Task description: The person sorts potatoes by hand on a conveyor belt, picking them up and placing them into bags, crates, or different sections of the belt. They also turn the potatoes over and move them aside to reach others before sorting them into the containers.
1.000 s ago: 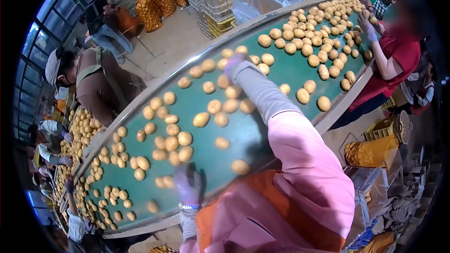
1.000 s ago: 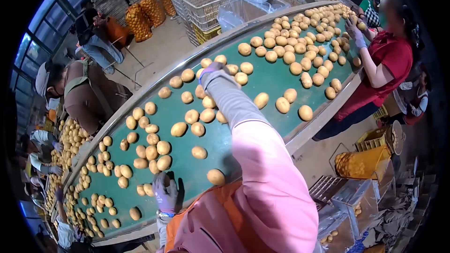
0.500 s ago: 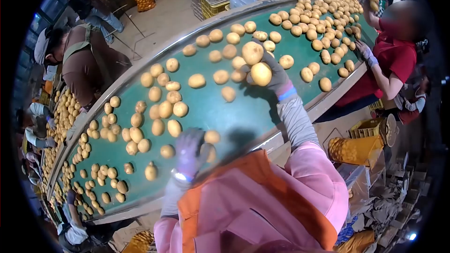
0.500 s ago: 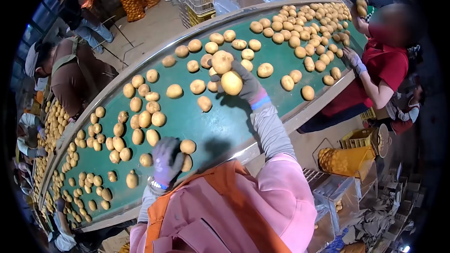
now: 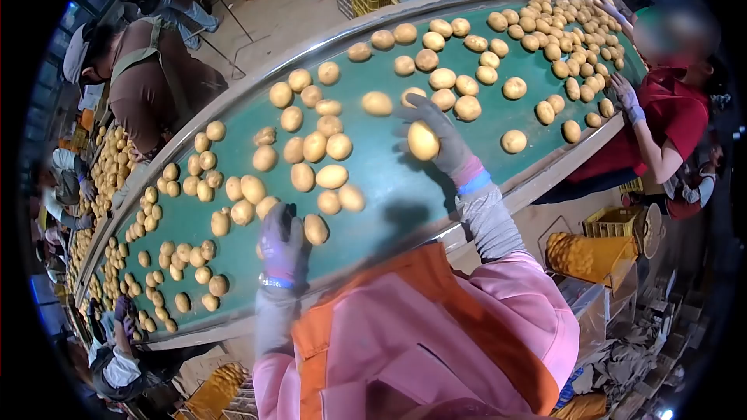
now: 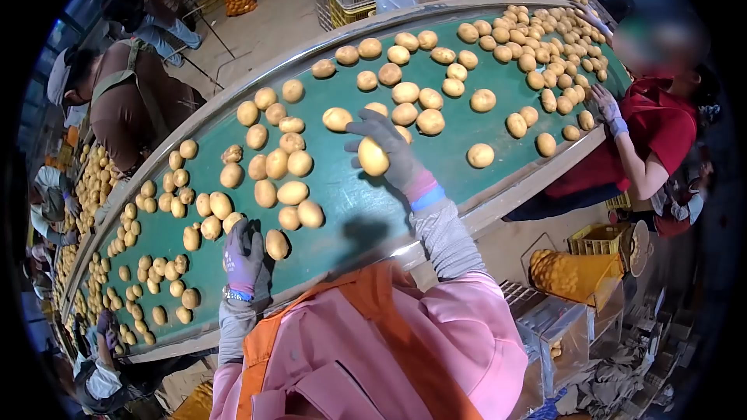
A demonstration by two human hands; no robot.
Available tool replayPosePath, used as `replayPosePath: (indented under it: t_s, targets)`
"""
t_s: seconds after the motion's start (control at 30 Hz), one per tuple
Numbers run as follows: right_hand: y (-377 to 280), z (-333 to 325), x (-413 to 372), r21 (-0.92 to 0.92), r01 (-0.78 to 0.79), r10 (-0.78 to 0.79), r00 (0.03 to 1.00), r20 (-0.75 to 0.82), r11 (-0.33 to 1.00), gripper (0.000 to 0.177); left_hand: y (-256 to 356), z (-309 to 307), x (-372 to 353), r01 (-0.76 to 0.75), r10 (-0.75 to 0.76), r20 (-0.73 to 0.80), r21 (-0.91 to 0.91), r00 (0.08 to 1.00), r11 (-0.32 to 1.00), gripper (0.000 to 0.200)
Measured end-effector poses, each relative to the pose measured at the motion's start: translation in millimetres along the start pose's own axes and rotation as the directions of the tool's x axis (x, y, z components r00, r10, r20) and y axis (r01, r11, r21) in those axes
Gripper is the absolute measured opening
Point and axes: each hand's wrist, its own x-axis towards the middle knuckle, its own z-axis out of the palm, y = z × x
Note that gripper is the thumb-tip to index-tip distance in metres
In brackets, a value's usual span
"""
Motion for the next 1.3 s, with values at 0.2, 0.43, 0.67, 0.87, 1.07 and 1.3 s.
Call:
replayPosePath:
  t_s: [0.2, 0.43, 0.67, 0.87, 1.07, 1.3]
  targets:
    - [43, 44, -26, -0.325, -0.106, 0.193, 0.949, 0.250, 0.940, 0.062, -16, 3, -31, -0.332, 0.286, 0.230, 0.193, 0.930, 0.923, 0.047]
    - [-35, -71, 168, -0.486, 0.128, -0.365, 0.825, -0.432, 0.865, 0.055, -66, -34, -36, -0.280, 0.186, 0.286, 0.335, 0.940, 0.900, 0.053]
    - [42, -84, 113, -0.814, -0.581, -0.001, 0.814, -0.581, 0.020, 0.069, -151, -112, -74, 0.174, -0.092, -0.184, 0.504, 0.979, 0.846, 0.052]
    - [87, 159, 24, -0.956, 0.176, -0.329, 0.940, 0.092, 0.236, 0.043, -132, -103, -55, 0.063, 0.002, -0.224, 0.280, 0.975, 0.958, 0.037]
    - [42, 291, 37, -0.625, 0.273, 0.097, 0.865, 0.492, 0.731, 0.034, -126, -83, -55, -0.425, 0.378, 0.220, 0.241, 0.899, 0.872, 0.049]
    - [134, 222, 268, -0.999, 0.039, 0.047, 0.998, 0.039, 0.008, 0.046, -209, -157, -93, -0.053, 0.033, 0.054, 0.414, 0.998, 0.909, 0.046]
